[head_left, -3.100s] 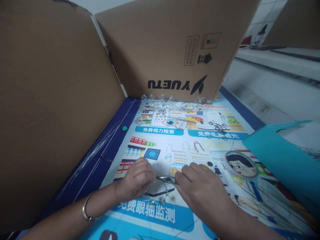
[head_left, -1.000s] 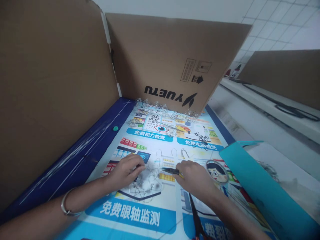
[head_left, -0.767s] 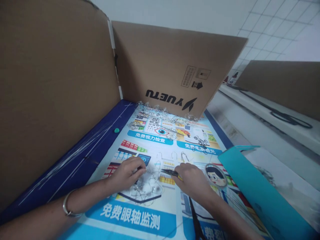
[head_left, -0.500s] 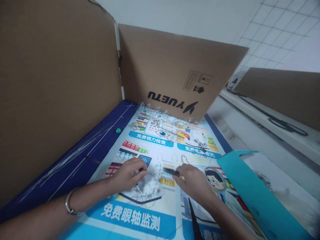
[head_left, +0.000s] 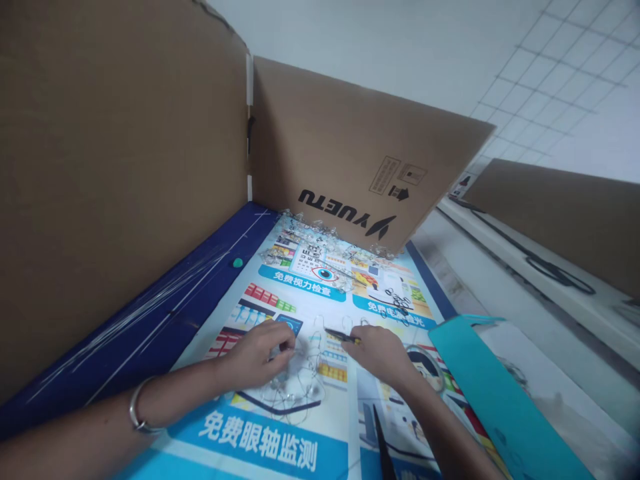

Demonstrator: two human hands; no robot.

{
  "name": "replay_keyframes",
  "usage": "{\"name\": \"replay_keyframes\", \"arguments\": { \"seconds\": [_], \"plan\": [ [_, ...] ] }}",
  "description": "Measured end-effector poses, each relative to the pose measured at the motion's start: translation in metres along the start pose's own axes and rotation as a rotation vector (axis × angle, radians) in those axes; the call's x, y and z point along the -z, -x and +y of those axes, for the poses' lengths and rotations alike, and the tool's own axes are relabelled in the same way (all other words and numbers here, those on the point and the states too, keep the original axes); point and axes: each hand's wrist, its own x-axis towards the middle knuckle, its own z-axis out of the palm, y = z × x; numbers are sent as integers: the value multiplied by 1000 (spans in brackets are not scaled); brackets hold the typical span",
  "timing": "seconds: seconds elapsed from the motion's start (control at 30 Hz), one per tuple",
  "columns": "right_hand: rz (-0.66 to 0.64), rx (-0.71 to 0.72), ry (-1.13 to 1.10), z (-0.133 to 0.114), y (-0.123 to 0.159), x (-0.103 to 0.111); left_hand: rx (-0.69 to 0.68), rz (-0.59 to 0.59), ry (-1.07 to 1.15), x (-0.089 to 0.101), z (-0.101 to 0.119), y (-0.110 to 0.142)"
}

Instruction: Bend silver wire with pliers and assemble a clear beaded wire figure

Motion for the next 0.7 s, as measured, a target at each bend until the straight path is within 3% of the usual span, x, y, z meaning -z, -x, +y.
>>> {"name": "replay_keyframes", "arguments": {
  "seconds": [0.37, 0.7],
  "plan": [
    [-169, 104, 29, -8, -3, 15, 5, -84, -11, -2, -3, 1],
    [-6, 31, 158, -38, 18, 6, -1, -88, -26, -2, -1, 0]
  ]
}}
